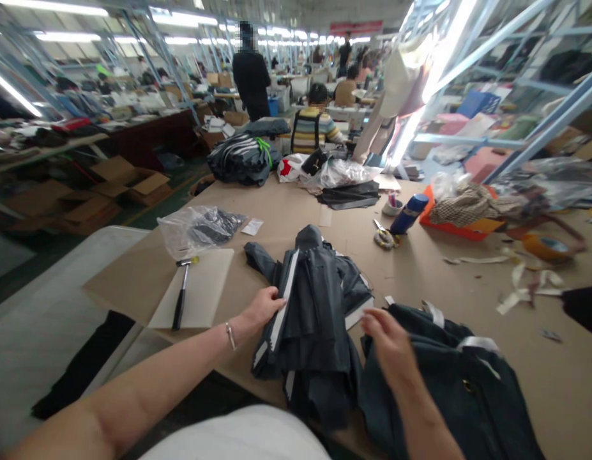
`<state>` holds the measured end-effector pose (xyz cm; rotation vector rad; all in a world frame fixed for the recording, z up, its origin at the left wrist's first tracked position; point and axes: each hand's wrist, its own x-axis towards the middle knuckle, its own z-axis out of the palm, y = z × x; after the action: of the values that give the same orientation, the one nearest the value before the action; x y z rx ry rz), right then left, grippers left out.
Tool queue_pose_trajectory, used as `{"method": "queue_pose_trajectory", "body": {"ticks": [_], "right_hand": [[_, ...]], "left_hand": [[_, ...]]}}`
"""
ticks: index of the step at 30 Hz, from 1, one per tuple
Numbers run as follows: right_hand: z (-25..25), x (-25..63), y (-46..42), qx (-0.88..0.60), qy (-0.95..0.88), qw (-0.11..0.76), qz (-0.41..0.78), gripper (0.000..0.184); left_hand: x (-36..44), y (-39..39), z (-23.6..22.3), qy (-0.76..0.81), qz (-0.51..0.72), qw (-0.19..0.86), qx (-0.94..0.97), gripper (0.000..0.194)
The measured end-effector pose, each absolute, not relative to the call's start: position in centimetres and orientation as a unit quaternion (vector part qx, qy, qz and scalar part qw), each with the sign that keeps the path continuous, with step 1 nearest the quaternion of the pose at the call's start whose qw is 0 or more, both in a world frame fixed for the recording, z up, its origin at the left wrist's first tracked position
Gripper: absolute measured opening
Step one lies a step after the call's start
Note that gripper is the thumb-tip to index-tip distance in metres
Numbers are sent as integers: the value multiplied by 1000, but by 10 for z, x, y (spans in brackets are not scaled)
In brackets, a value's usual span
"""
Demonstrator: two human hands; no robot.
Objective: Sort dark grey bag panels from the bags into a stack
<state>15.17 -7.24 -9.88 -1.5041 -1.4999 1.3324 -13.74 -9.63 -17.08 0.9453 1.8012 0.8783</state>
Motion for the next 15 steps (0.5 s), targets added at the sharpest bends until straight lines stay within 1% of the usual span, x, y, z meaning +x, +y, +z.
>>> {"method": "queue_pose_trajectory", "body": {"ticks": [1,3,5,8,10,13,15], "right_hand": [[-111,115,-72,-531,-535,303,583,33],[-131,46,-73,-518,-501,314,618,49],[-145,-1,-77,-501,-454,357,645,51],[-158,-20,-85,-485,-398,410,661,45],[-162,-13,-89,-489,-380,413,667,42],[-157,-1,-91,-467,-497,358,638,33],[-144,2,-90,-411,-604,310,608,24]], "left_hand": [[-131,-100,-165,721,369,432,397,22],[-119,-110,-155,704,389,404,435,25],[-107,-121,-148,680,399,399,468,22],[-101,-136,-143,642,416,457,453,16],[-105,-143,-142,612,437,525,398,16],[-121,-145,-139,558,480,606,302,31],[-131,-142,-133,527,510,628,261,37]]}}
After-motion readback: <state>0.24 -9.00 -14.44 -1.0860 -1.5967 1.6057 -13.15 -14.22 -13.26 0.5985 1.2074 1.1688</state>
